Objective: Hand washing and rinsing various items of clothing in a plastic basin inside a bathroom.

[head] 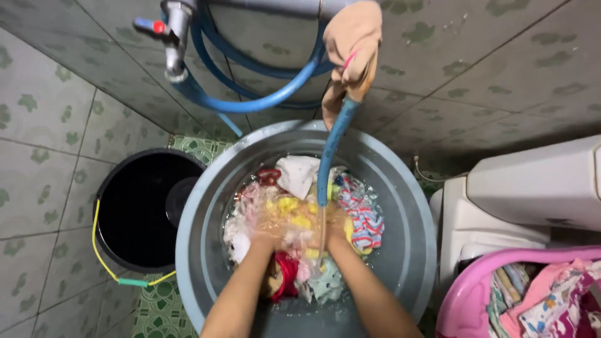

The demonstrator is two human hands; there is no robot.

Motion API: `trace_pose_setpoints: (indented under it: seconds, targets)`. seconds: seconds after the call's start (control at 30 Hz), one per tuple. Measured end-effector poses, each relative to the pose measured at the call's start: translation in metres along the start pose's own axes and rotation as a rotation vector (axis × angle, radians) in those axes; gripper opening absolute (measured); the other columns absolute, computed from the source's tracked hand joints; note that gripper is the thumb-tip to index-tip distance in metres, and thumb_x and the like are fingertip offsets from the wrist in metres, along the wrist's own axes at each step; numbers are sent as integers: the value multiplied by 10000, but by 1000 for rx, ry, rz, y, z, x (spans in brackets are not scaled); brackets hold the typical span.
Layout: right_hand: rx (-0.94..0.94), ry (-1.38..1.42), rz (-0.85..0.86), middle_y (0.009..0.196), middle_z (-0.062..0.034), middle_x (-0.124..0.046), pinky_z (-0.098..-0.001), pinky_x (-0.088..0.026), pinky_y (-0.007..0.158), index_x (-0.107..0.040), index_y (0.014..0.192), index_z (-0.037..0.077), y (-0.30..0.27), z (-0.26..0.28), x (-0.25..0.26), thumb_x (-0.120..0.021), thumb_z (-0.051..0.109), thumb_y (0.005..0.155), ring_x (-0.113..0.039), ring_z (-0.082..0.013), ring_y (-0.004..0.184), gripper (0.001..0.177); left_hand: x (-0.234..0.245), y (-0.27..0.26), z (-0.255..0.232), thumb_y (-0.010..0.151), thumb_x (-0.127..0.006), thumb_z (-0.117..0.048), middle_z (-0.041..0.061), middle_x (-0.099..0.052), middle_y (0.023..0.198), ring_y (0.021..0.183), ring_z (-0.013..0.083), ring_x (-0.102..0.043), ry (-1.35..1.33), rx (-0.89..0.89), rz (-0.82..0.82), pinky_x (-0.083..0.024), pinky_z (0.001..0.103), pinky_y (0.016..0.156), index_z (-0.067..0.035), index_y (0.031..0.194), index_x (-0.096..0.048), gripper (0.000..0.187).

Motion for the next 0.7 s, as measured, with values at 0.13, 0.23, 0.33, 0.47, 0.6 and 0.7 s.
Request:
trace_pose_setpoints:
  seconds: [0.13,0.23,0.33,0.47,0.6,0.7]
  targets:
    - [-211,65,-355,1406,-170,-513,-497,-449,1036,-366,1465,207,65,-70,-167,-580,624,1025,-514,-363,1284,643,84,-79,-14,867,-793,-452,76,-37,1719,1556,473,-42,68,49,189,-214,672,1181,-395,1564,-302,854]
    - [-160,75,-159,1601,-221,-260,-515,-309,1096,-260,1600,416,-58,11,54,-898,679,520,-324,-459,1423,1282,86,-81,-13,742,-780,-120,113,-257,1638,1412,464,-373,-194,-13,-155,-478,508,1050,-521,1580,-307,1043]
    - [-185,255,-428,1477,-136,-482,-583,-391,921,-526,1500,310,-95,13,66,-883,506,512,-483,-350,1333,1069,80,-98,-14,641,-783,-46,167,-440,1494,1220,409,-578,-366,-6,-313,-562,460,947,-411,1496,-457,985]
    - [-51,477,-520,1300,-103,-599,-529,-433,981,-636,1352,241,-126,7,31,-846,472,656,-558,-300,1222,763,83,-143,-21,599,-768,-38,195,-517,1378,1090,452,-610,-525,-69,-510,-566,473,892,-366,1321,-629,805]
    - [118,410,-486,1248,-88,-590,-560,-389,999,-642,1323,194,-181,24,48,-871,420,648,-528,-314,1240,749,76,-182,-40,645,-725,-74,155,-527,1407,1171,446,-577,-428,-258,-482,-561,460,897,-370,1257,-687,681]
    - [105,347,-140,1494,-72,-461,-601,-346,1093,-619,1311,257,-195,37,41,-827,358,601,-372,-336,1417,747,68,-200,-58,653,-774,-164,133,-321,1591,1415,455,-338,-381,-206,28,-459,503,1100,-355,1343,-586,740]
Point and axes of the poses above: each hand's wrist, its own y-axis towards the middle knuckle, its own x-axis out of the back of the hand, z = x × y, the point moved 10 cm from there along y, towards the middle knuckle
